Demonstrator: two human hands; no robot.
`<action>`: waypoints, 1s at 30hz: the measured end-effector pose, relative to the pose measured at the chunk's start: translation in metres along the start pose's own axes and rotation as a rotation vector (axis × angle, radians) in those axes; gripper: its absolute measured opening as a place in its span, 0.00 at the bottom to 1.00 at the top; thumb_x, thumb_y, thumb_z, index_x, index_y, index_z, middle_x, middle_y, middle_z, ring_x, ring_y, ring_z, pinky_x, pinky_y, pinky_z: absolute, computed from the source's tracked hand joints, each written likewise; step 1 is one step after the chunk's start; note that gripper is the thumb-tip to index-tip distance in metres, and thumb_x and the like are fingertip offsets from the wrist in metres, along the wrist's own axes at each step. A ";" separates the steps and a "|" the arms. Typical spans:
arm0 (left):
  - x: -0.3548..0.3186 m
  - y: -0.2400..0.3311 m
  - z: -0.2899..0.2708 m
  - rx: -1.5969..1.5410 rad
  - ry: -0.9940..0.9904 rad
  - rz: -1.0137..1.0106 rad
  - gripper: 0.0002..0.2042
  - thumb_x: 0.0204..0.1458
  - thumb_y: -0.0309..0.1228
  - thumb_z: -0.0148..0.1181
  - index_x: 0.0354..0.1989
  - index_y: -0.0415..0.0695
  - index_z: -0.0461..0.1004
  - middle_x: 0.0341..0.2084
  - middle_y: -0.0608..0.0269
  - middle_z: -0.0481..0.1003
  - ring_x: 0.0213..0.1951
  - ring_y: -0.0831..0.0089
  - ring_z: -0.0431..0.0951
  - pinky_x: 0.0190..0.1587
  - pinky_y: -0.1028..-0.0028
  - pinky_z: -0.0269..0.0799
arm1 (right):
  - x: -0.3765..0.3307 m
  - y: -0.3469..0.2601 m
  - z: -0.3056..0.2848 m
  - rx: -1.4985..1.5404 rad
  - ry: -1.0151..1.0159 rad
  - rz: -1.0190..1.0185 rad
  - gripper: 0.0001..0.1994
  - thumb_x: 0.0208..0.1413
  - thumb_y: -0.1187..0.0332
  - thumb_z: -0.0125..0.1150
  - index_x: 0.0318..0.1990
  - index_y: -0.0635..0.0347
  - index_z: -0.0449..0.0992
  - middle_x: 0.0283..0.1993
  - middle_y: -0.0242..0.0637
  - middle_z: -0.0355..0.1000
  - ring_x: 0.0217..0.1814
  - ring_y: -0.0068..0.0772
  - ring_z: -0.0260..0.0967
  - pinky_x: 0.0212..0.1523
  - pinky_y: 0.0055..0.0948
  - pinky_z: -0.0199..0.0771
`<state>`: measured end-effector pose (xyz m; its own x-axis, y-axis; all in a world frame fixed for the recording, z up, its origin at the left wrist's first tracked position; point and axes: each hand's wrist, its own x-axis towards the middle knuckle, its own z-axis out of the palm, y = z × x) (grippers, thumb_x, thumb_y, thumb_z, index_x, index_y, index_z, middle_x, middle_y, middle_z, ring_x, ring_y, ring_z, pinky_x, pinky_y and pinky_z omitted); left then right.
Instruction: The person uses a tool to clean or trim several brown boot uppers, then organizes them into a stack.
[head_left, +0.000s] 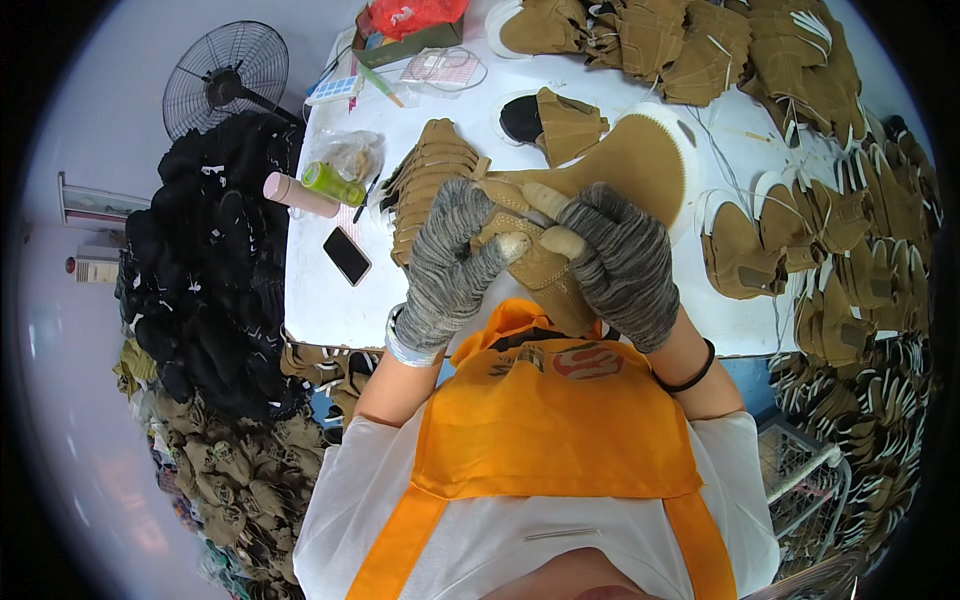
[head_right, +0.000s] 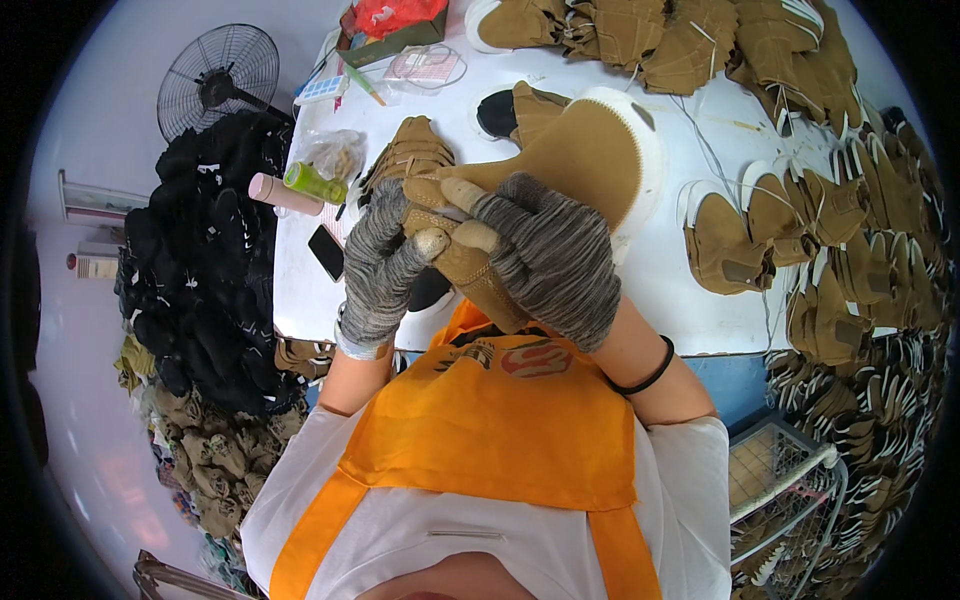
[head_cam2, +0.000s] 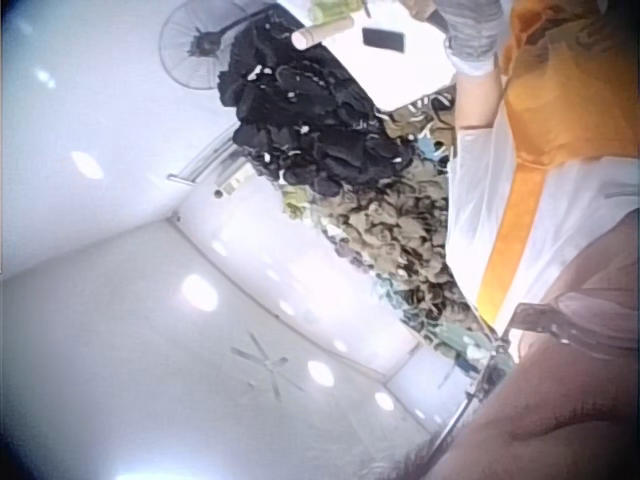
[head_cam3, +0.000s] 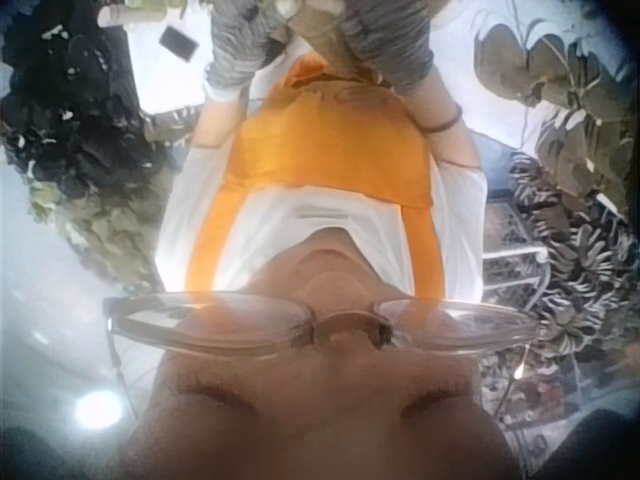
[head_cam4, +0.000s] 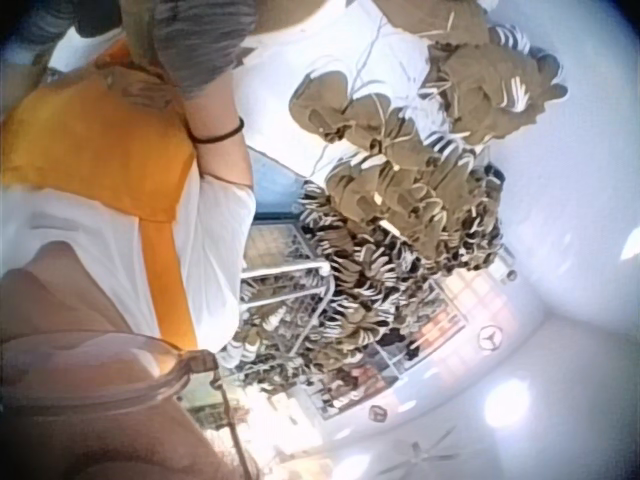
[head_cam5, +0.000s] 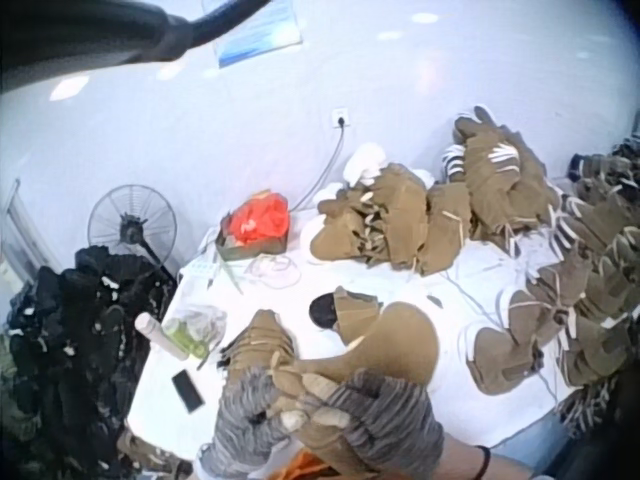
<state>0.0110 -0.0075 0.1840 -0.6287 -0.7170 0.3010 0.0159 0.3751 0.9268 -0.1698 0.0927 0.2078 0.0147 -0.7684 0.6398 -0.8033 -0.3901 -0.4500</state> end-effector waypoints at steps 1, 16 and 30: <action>0.001 0.000 0.000 0.029 -0.001 0.045 0.22 0.45 0.30 0.68 0.51 0.44 0.73 0.50 0.58 0.72 0.54 0.62 0.68 0.60 0.65 0.58 | -0.003 0.006 0.004 0.046 0.040 0.005 0.12 0.47 0.70 0.60 0.42 0.55 0.72 0.52 0.37 0.72 0.42 0.44 0.71 0.39 0.36 0.76; 0.005 0.007 0.007 -0.143 0.320 -0.106 0.15 0.52 0.30 0.62 0.47 0.39 0.73 0.45 0.56 0.74 0.48 0.67 0.72 0.51 0.69 0.66 | -0.004 0.010 -0.019 0.528 0.298 0.480 0.17 0.52 0.64 0.65 0.47 0.61 0.73 0.40 0.33 0.71 0.40 0.23 0.68 0.43 0.21 0.70; -0.005 0.004 0.015 0.394 0.454 0.288 0.19 0.46 0.30 0.68 0.48 0.42 0.75 0.46 0.58 0.75 0.49 0.59 0.71 0.54 0.64 0.62 | -0.018 0.015 0.013 0.014 0.182 0.126 0.09 0.46 0.78 0.66 0.35 0.60 0.75 0.35 0.28 0.66 0.30 0.20 0.66 0.31 0.19 0.72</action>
<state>0.0024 0.0069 0.1826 -0.2507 -0.6999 0.6688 -0.2053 0.7136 0.6698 -0.1746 0.0941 0.1816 -0.1941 -0.7082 0.6788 -0.7834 -0.3046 -0.5418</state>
